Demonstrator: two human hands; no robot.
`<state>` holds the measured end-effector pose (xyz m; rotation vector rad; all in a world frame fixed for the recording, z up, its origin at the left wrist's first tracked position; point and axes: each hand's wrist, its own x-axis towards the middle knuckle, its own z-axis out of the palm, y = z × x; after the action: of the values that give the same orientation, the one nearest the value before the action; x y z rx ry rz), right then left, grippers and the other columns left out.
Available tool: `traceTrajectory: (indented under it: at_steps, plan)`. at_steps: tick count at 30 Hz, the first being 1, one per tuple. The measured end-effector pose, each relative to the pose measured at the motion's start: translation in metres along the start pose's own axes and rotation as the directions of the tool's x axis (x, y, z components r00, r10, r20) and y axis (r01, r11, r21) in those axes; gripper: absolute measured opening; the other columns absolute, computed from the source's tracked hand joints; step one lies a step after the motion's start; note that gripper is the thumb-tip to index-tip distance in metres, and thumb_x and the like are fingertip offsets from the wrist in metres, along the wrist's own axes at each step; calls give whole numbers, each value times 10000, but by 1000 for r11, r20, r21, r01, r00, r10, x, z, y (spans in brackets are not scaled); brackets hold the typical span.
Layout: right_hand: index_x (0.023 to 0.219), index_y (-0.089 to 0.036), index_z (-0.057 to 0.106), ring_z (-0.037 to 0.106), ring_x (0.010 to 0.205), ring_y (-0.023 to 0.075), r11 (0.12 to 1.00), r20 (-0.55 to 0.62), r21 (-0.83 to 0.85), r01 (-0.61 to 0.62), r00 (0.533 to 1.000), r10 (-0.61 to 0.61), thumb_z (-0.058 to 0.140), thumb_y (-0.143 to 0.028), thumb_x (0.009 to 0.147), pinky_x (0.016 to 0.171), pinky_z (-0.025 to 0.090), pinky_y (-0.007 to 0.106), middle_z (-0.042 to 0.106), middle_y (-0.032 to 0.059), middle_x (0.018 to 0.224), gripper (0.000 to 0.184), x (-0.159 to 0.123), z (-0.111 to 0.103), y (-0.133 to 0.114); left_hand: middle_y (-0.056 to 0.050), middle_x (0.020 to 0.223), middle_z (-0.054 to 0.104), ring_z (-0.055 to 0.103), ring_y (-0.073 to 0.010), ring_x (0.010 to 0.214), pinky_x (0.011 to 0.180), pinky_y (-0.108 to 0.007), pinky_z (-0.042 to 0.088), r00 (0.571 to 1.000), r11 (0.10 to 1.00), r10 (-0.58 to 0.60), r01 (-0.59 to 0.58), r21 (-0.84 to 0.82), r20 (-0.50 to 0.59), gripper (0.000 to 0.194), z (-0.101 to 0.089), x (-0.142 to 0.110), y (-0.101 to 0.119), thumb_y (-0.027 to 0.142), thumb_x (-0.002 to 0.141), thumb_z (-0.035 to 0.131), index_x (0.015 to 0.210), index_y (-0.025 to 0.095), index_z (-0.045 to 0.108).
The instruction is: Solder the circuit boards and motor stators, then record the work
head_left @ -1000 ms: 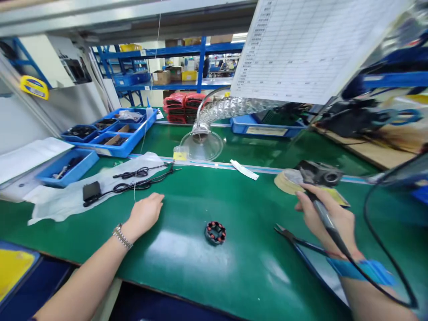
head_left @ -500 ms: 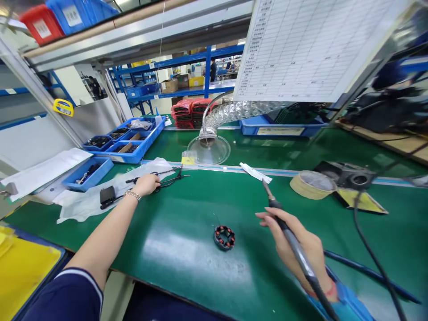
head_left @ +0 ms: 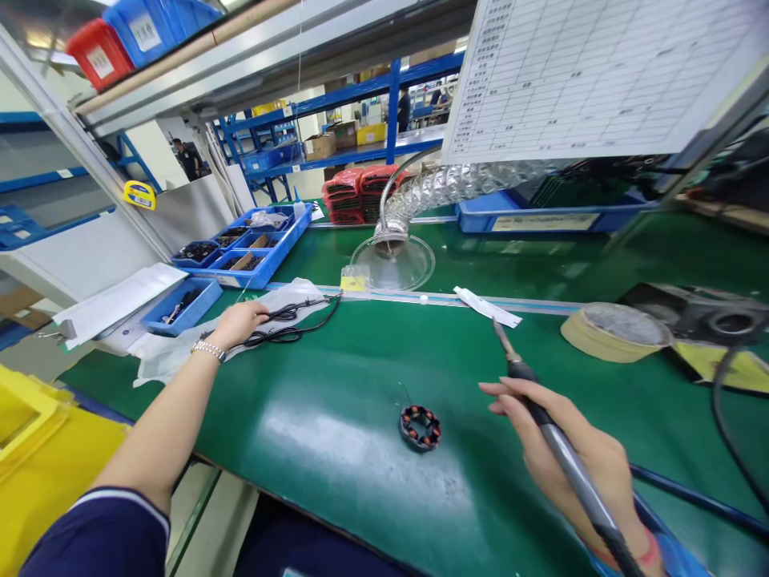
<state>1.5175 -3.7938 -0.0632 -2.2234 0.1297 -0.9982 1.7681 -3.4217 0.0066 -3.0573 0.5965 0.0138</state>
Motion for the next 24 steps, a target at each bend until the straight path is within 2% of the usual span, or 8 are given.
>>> traceTrajectory:
  at_steps: [3,5,9,12,15,18,21,24]
  plan:
    - [1016,-236,599,689,685,152,999,6,-31,23,1000,-23,526,-395,884,674,526,241,721,17,869,219,0,2,4,-115,1159,648,600,-298,1028,824,-352,469,994,993,-110,110,32,-19,315,8,17,-10,270,862,448,1058,171,674]
    - [1023,-234,594,688,679,145,999,-1,-33,30,1000,-30,525,-382,887,679,529,231,722,16,869,213,0,4,6,-140,1157,644,599,-307,1031,820,-358,473,991,990,-132,134,43,-34,310,13,27,-2,253,861,456,1061,154,671]
    - [1024,-231,588,686,662,140,998,-3,-37,42,999,-42,518,-364,892,694,538,230,721,18,872,200,1,5,7,-86,1142,651,588,-247,1057,851,-323,467,999,1000,-17,18,24,-52,324,34,35,55,319,919,388,1019,214,678]
    - [1047,-229,581,692,686,152,997,32,-59,58,998,-57,521,-358,888,681,545,234,718,29,898,213,1,5,7,-83,1073,662,601,-222,1010,832,-346,481,998,998,66,-65,7,-26,310,52,38,102,368,918,425,963,186,671]
    - [1098,-230,573,695,719,163,992,86,-83,97,992,-90,527,-357,881,662,544,231,708,31,896,256,-1,4,6,-125,1028,659,614,-229,955,791,-371,490,997,997,80,-80,-3,-4,269,51,34,122,297,907,460,955,123,660]
    - [1120,-228,569,694,720,166,989,120,-79,122,986,-112,515,-364,882,660,543,232,702,29,888,279,-1,3,5,-135,1002,669,619,-245,938,782,-346,480,993,993,120,-120,-12,8,262,31,8,117,244,901,443,929,139,682]
    - [1124,-238,572,695,726,175,991,104,-74,114,989,-106,524,-377,873,659,545,240,702,32,910,291,0,5,4,-76,968,686,614,-225,928,795,-313,468,975,976,216,-215,-21,53,227,15,-44,105,269,884,480,904,212,699]
    - [1162,-245,549,695,773,186,994,115,-29,101,989,-97,539,-366,865,710,550,261,698,39,934,321,0,7,3,-44,893,699,621,-212,882,769,-297,474,935,951,309,-299,-82,173,186,18,-96,100,265,861,523,870,244,708]
